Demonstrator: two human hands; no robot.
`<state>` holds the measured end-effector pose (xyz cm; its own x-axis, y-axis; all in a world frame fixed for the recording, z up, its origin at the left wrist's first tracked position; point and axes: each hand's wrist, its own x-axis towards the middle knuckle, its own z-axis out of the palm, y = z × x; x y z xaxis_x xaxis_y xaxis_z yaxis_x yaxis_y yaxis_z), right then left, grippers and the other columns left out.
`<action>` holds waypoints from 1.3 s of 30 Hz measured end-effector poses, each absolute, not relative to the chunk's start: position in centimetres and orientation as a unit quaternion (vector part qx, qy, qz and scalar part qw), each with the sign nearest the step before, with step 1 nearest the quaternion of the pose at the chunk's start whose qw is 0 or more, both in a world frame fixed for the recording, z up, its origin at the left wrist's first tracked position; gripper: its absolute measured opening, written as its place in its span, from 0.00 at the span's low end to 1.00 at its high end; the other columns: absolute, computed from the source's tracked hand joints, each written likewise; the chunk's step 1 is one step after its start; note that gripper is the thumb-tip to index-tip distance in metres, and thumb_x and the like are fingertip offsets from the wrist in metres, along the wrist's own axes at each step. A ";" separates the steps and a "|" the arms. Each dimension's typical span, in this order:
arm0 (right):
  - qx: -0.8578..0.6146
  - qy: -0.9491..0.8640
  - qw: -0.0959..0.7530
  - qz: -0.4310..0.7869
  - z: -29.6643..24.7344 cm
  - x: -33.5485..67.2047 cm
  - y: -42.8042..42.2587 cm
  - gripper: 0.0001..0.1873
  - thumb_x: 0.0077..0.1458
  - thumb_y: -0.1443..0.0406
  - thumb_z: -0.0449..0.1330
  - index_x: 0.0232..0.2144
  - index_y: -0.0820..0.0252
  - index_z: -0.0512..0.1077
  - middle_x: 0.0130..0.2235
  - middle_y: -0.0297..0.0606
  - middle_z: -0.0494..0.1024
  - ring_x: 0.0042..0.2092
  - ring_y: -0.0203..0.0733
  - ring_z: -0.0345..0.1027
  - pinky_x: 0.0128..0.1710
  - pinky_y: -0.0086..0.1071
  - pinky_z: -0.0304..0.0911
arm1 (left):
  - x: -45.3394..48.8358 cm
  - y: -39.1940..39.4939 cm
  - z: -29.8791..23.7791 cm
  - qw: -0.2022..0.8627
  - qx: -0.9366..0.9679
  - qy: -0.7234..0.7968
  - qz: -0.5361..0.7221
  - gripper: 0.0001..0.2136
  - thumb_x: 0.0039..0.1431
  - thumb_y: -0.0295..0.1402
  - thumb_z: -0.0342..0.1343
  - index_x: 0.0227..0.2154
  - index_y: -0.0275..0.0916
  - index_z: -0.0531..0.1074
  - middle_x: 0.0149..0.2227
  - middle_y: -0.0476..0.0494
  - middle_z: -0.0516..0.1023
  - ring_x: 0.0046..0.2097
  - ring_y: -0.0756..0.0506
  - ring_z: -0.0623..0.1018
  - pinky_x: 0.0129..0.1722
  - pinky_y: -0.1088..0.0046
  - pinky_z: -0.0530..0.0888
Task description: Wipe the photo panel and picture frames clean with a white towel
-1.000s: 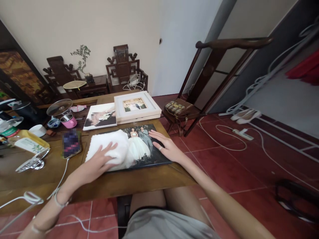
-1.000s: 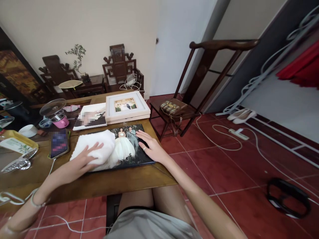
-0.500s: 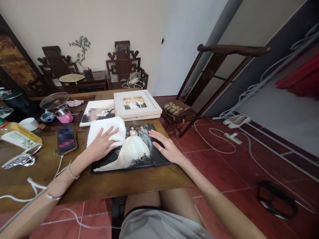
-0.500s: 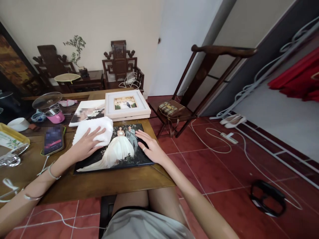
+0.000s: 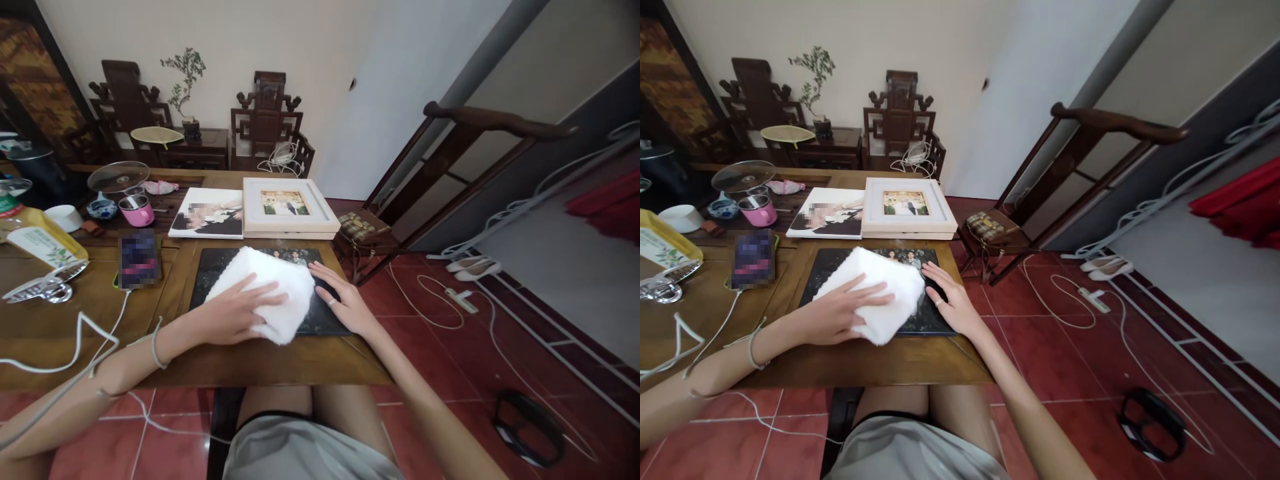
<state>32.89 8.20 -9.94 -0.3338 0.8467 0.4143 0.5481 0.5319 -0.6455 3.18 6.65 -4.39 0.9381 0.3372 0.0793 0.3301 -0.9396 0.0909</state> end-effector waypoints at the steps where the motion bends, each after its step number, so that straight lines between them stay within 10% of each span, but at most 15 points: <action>1: -0.443 -0.790 0.374 0.200 -10.0 32.9 8.2 0.20 0.63 0.58 0.53 0.55 0.55 0.70 0.60 0.46 0.69 0.64 0.49 0.56 0.64 0.54 0.51 | 2.9 7.0 -4.4 0.034 0.978 0.203 0.045 0.09 0.64 0.35 0.53 0.37 0.41 0.79 0.68 0.46 0.54 0.69 0.37 0.50 0.67 0.49 0.44; 7: -0.447 -0.785 0.376 0.206 -10.0 32.8 8.2 0.20 0.63 0.59 0.53 0.55 0.54 0.70 0.60 0.45 0.69 0.64 0.49 0.56 0.64 0.53 0.51 | 1.4 9.1 -3.9 -0.018 0.921 0.388 0.024 0.14 0.68 0.35 0.48 0.49 0.39 0.74 0.67 0.37 0.55 0.68 0.32 0.53 0.61 0.39 0.54; 20: -0.438 -0.789 0.379 0.207 -10.3 33.0 8.2 0.20 0.63 0.60 0.52 0.55 0.57 0.69 0.60 0.47 0.69 0.65 0.47 0.55 0.64 0.51 0.52 | 0.5 -4.0 -1.9 0.129 0.926 0.353 0.035 0.12 0.66 0.30 0.50 0.34 0.43 0.79 0.69 0.51 0.47 0.70 0.38 0.47 0.67 0.47 0.46; 32: -0.437 -0.788 0.380 0.211 -10.3 33.0 8.2 0.20 0.63 0.59 0.52 0.55 0.56 0.69 0.60 0.46 0.69 0.65 0.47 0.55 0.64 0.51 0.51 | -3.5 8.3 -3.7 0.080 0.873 0.479 0.040 0.18 0.68 0.44 0.45 0.50 0.40 0.72 0.70 0.42 0.44 0.70 0.36 0.43 0.65 0.45 0.49; 39: -0.432 -0.782 0.390 0.222 -10.1 32.9 8.3 0.21 0.63 0.57 0.52 0.55 0.54 0.70 0.60 0.44 0.69 0.65 0.48 0.55 0.65 0.52 0.50 | -3.1 3.4 -2.5 0.086 0.886 0.455 0.020 0.16 0.68 0.30 0.41 0.42 0.38 0.75 0.70 0.42 0.43 0.70 0.37 0.40 0.65 0.44 0.48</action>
<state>32.93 8.27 -10.12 -0.3224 0.8488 0.4190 0.5022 0.5286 -0.6844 -3.15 3.37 -2.46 0.5855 0.8095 -0.0437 0.8027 -0.5714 0.1708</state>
